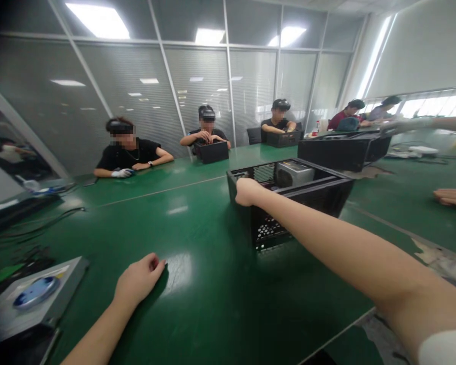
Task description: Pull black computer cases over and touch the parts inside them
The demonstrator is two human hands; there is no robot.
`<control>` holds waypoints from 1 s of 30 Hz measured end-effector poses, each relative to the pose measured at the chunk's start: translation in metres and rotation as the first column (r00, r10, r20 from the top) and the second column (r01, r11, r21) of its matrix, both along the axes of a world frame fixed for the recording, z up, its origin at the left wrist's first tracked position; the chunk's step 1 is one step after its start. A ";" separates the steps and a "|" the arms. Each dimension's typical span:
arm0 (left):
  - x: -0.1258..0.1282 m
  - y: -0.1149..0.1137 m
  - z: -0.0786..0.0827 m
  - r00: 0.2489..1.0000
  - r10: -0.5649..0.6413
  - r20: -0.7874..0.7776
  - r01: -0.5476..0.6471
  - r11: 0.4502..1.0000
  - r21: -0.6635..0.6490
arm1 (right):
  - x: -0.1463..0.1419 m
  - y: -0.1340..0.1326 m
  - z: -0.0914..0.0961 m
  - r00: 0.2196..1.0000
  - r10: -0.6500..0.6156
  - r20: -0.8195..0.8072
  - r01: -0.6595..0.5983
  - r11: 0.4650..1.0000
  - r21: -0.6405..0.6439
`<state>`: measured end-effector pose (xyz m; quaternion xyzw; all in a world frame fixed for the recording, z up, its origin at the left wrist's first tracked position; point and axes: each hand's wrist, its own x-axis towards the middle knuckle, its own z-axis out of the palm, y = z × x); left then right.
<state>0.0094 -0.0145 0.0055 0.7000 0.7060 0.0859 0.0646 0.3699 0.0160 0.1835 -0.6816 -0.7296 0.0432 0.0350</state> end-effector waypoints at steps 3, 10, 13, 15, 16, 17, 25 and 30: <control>-0.015 0.000 -0.004 0.966 0.061 0.252 -0.091 0.990 0.110 | 0.009 -0.050 -0.002 0.961 0.273 -0.053 -0.275 0.961 -0.036; -0.034 0.005 -0.012 0.838 0.052 0.543 -0.119 0.989 0.088 | 0.164 -0.091 -0.012 0.951 0.248 -0.183 -0.218 0.961 0.169; -0.026 0.009 -0.011 0.919 0.006 0.395 -0.038 0.997 0.074 | 0.199 -0.077 -0.039 0.826 -0.241 -0.509 0.464 0.803 0.373; -0.024 0.010 -0.010 0.947 -0.014 0.321 -0.001 0.999 0.047 | 0.191 -0.066 -0.057 0.686 -0.276 -0.673 0.587 0.756 0.288; -0.024 0.010 -0.010 0.952 -0.017 0.306 0.009 1.000 0.030 | 0.181 -0.059 -0.065 0.605 -0.247 -0.757 0.583 0.785 0.210; -0.024 0.009 -0.009 0.953 -0.018 0.302 0.013 1.000 0.018 | 0.168 -0.052 -0.072 0.499 -0.212 -0.840 0.568 0.812 0.133; -0.026 0.015 -0.008 0.952 -0.006 0.305 0.000 1.000 0.017 | 0.134 -0.015 -0.083 0.294 -0.181 -0.938 0.579 0.815 0.024; -0.027 0.015 -0.008 0.910 0.026 0.413 -0.032 0.999 0.008 | 0.141 -0.027 -0.070 0.372 -0.214 -0.903 0.440 0.897 -0.031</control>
